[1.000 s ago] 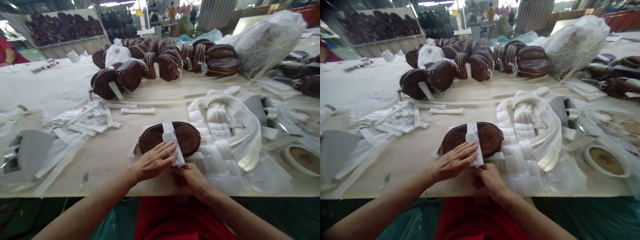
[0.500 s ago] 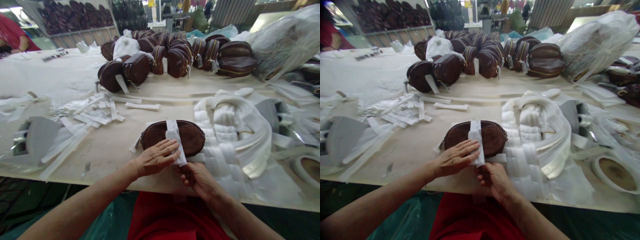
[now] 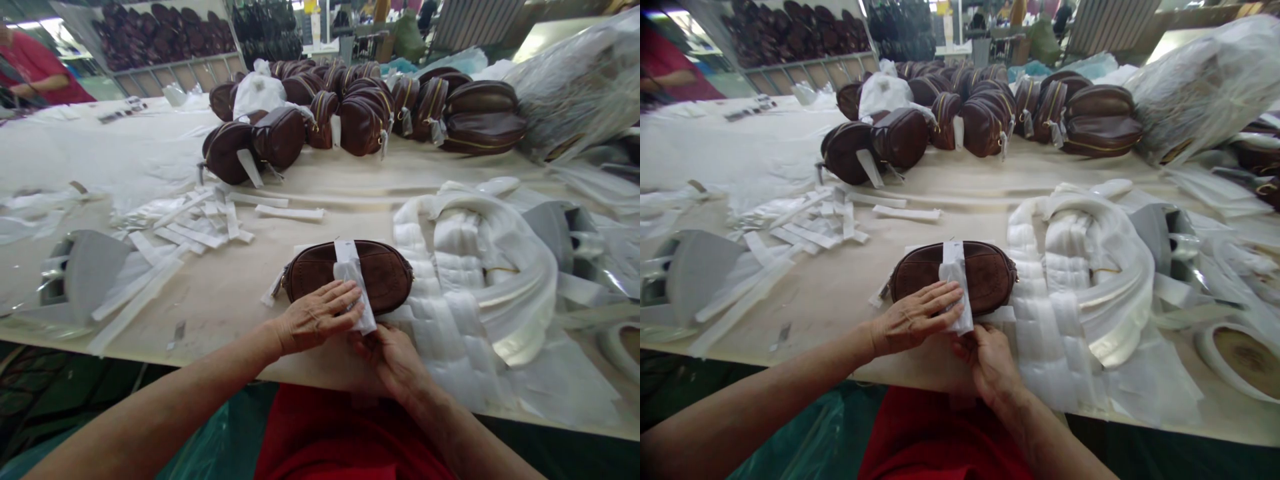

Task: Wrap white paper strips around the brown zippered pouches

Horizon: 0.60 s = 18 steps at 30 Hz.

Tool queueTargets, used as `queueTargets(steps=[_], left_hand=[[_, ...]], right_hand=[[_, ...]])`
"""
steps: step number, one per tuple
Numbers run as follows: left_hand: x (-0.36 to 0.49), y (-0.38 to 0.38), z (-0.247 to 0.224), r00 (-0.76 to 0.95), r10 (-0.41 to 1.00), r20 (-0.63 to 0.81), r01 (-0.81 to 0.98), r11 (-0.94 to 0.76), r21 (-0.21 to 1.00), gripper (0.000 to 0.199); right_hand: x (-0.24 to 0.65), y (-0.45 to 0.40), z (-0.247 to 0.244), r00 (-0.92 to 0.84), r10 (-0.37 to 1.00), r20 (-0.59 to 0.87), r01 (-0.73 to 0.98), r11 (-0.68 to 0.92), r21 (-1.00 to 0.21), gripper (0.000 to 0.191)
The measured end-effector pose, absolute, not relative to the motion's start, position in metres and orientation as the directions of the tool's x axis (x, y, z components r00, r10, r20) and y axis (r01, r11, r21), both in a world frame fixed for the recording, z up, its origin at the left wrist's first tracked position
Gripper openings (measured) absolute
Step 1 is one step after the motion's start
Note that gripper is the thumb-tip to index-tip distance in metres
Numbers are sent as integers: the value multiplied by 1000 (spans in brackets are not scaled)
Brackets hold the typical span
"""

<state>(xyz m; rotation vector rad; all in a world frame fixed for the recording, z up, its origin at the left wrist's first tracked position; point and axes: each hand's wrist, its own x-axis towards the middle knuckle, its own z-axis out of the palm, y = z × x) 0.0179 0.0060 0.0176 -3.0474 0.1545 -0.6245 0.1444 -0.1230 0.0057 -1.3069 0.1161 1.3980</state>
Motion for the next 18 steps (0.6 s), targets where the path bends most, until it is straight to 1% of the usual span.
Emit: queueTargets(steps=[1, 2, 3, 4, 5, 6, 7, 8, 9, 10, 11, 12, 15, 18], left_hand=[[18, 6, 17, 913, -103, 396, -90, -995, -51, 29], [18, 5, 16, 912, -102, 398, -88, -995, -53, 29], [17, 5, 16, 911, -101, 399, -86, -995, -55, 28], [17, 5, 15, 912, -99, 398, -84, -995, -56, 27], [17, 4, 14, 913, -98, 396, -81, -995, -58, 27], [17, 4, 13, 914, -96, 395, -78, -995, -61, 26], [16, 3, 13, 914, -94, 394, -75, -995, -63, 26], [16, 3, 13, 913, -90, 397, -71, -996, -62, 26], [16, 3, 13, 912, -85, 401, -67, -996, -59, 26], [15, 2, 12, 910, -80, 406, -64, -997, -51, 26], [15, 2, 12, 907, -74, 415, -62, -997, -42, 27], [15, 2, 12, 904, -70, 422, -62, -998, -32, 28], [15, 1, 10, 891, -49, 451, -59, -998, 7, 30], [15, 0, 8, 879, -15, 477, -43, -998, 48, 27]], right_hand=[[147, -128, 8, 266, 649, -713, -696, -383, -608, 19], [150, -135, 10, 273, 684, -677, -605, -425, -673, 20], [155, -141, 12, 323, 736, -595, -458, -429, -778, 21], [161, -147, 14, 398, 802, -445, -246, -374, -894, 20], [167, -152, 16, 459, 861, -218, 25, -257, -966, 18], [173, -154, 17, 459, 887, 54, 309, -103, -946, 16], [180, -154, 18, 386, 873, 299, 544, 47, -838, 19], [186, -151, 18, 257, 843, 473, 706, 171, -688, 25], [190, -147, 17, 112, 817, 565, 794, 268, -545, 30], [194, -142, 16, -11, 800, 600, 831, 341, -439, 33], [197, -137, 14, -97, 786, 611, 841, 393, -372, 34], [199, -132, 12, -148, 772, 618, 839, 429, -335, 35], [199, -125, 5, -175, 723, 668, 827, 476, -299, 31], [198, -125, 2, -141, 706, 694, 815, 480, -323, 30]])
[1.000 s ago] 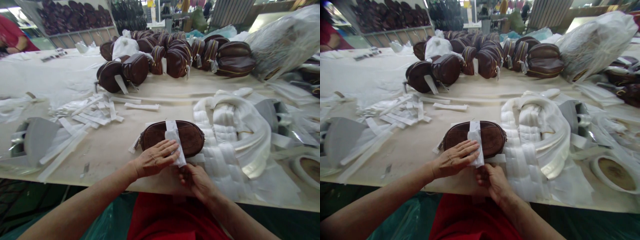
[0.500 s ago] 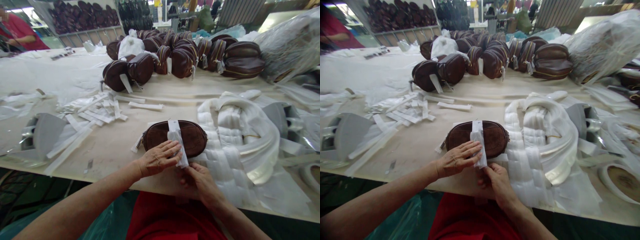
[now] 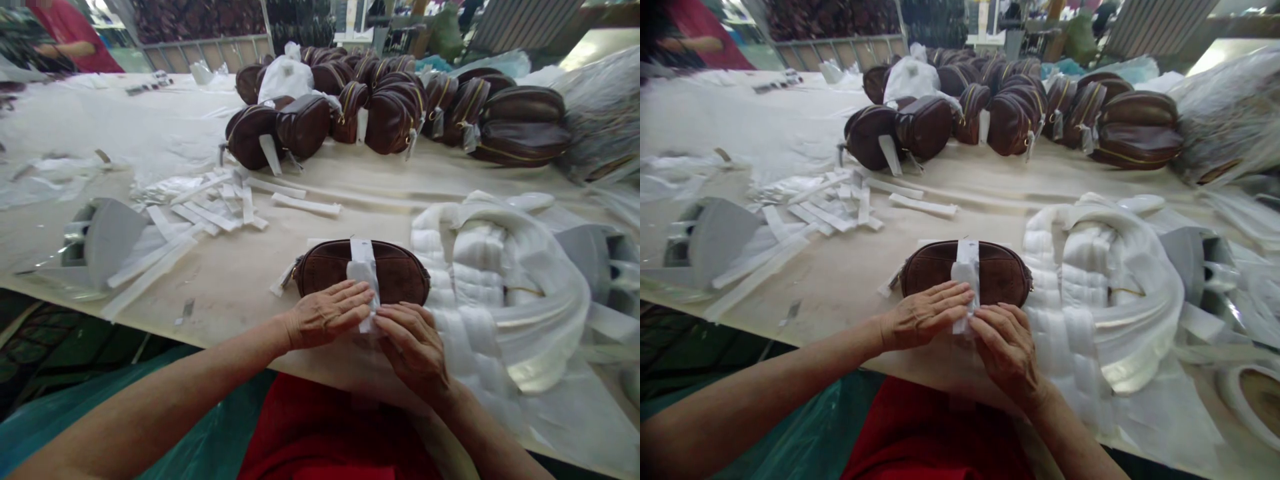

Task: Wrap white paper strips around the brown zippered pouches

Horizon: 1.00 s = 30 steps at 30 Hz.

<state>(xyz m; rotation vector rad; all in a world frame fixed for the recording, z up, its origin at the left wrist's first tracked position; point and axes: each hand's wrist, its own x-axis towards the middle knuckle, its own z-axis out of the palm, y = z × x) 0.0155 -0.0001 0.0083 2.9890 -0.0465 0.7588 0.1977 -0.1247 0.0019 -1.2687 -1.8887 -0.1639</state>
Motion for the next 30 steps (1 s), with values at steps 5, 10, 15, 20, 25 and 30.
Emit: queueTargets(steps=[5, 10, 15, 20, 25, 30], left_hand=[[15, 0, 12, 871, -17, 491, -55, -997, 62, 23], [15, 2, 17, 877, -59, 477, -78, -997, 20, 19], [13, 3, 18, 861, -85, 501, -75, -996, -40, 13], [11, -7, 30, 899, 6, 438, -53, -991, 123, 21], [20, -22, 36, 843, 328, 428, 112, -883, 456, 20], [26, -20, 21, 819, 325, 473, 164, -922, 351, 20]], right_hand=[[196, -126, 1, -140, 713, 687, 833, 460, -309, 27], [194, -125, -3, -165, 709, 685, 850, 455, -267, 26], [192, -126, -4, -197, 708, 678, 875, 439, -203, 24], [194, -127, -8, -215, 711, 670, 884, 434, -177, 26], [194, -128, -12, -197, 706, 681, 877, 437, -199, 25], [195, -128, -10, -183, 717, 672, 857, 451, -248, 27]])
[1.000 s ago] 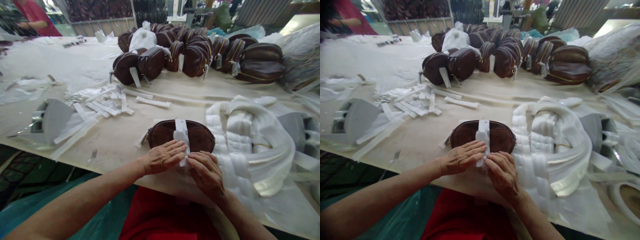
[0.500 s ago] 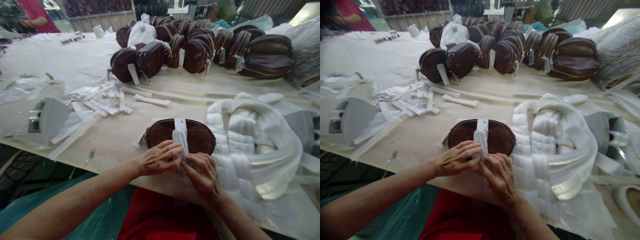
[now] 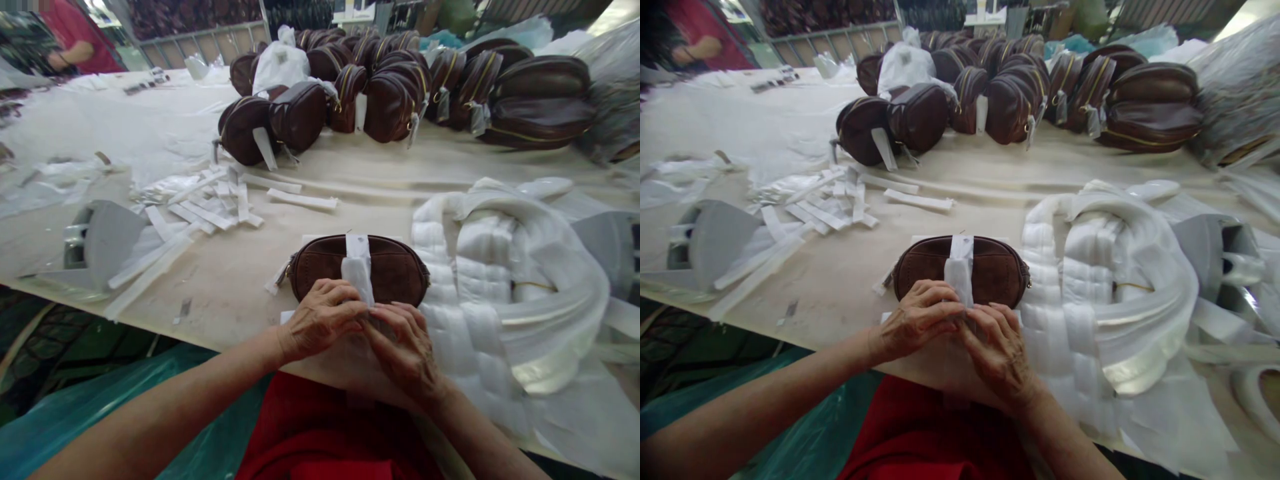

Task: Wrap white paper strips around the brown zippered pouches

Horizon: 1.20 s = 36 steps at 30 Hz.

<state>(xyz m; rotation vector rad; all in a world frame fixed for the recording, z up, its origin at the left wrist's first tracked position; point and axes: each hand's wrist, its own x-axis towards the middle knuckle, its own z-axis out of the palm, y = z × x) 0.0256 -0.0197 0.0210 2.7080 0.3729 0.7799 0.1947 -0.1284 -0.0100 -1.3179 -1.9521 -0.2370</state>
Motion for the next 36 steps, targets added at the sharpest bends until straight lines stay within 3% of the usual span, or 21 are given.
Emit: queueTargets(steps=[12, 18, 23, 27, 33, 36], left_hand=[[30, -25, 12, 792, 298, 533, 227, -954, 197, 14], [29, -26, 9, 781, 268, 564, 203, -963, 176, 13], [30, -32, 11, 776, 260, 575, 234, -965, 120, 14], [30, -36, 11, 761, 277, 586, 261, -959, 115, 19], [30, -37, 8, 752, 279, 597, 251, -959, 132, 18], [30, -37, 8, 754, 283, 593, 254, -958, 134, 19]], right_hand=[[201, -150, 7, -211, 754, 622, 790, 507, -345, 45], [184, -174, 1, -152, 929, 338, 785, 322, -530, 39], [170, -170, -9, -58, 934, 352, 796, 256, -549, 24], [169, -171, -11, -57, 923, 381, 776, 281, -565, 39], [174, -171, -2, 13, 986, 164, 785, 92, -613, 49], [173, -165, -3, 42, 989, 142, 812, 49, -581, 52]])
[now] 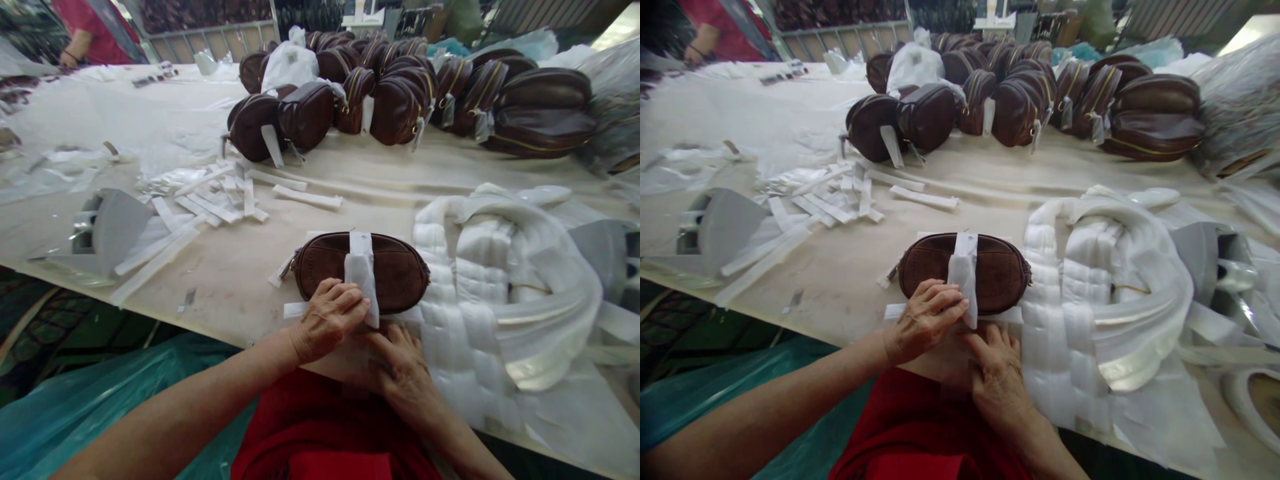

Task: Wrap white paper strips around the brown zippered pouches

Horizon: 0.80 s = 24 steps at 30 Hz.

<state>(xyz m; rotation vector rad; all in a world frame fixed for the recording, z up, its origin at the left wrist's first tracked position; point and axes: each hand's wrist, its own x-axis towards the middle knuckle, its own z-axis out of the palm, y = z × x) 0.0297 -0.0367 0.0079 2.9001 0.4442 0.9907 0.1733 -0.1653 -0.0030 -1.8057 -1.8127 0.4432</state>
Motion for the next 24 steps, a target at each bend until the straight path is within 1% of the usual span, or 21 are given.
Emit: queueTargets(steps=[4, 7, 10, 13, 15, 18, 20, 24], left_hand=[[30, -36, 8, 755, 275, 595, 251, -960, 126, 17], [30, -36, 6, 755, 285, 591, 263, -957, 126, 17], [28, -36, 6, 755, 268, 598, 259, -960, 103, 18], [27, -38, 7, 760, 237, 605, 255, -965, 58, 18], [26, -39, 9, 761, 233, 605, 260, -965, 44, 18], [26, -41, 11, 767, 239, 596, 273, -961, 35, 18], [26, -42, 11, 773, 243, 586, 280, -960, 29, 18], [26, -42, 9, 782, 242, 574, 280, -960, 23, 18]], right_hand=[[171, -161, -10, 77, 981, 179, 843, 32, -536, 47], [168, -161, -13, 91, 961, 261, 842, 66, -535, 35], [164, -162, -11, 82, 905, 416, 833, 167, -527, 24], [164, -163, -6, -3, 826, 564, 837, 310, -450, 24], [166, -164, -2, -78, 786, 613, 819, 402, -411, 26], [168, -165, 4, -199, 748, 634, 748, 533, -394, 26], [168, -167, 9, -258, 730, 633, 708, 589, -391, 27], [167, -171, 17, -307, 741, 597, 712, 595, -373, 31]])
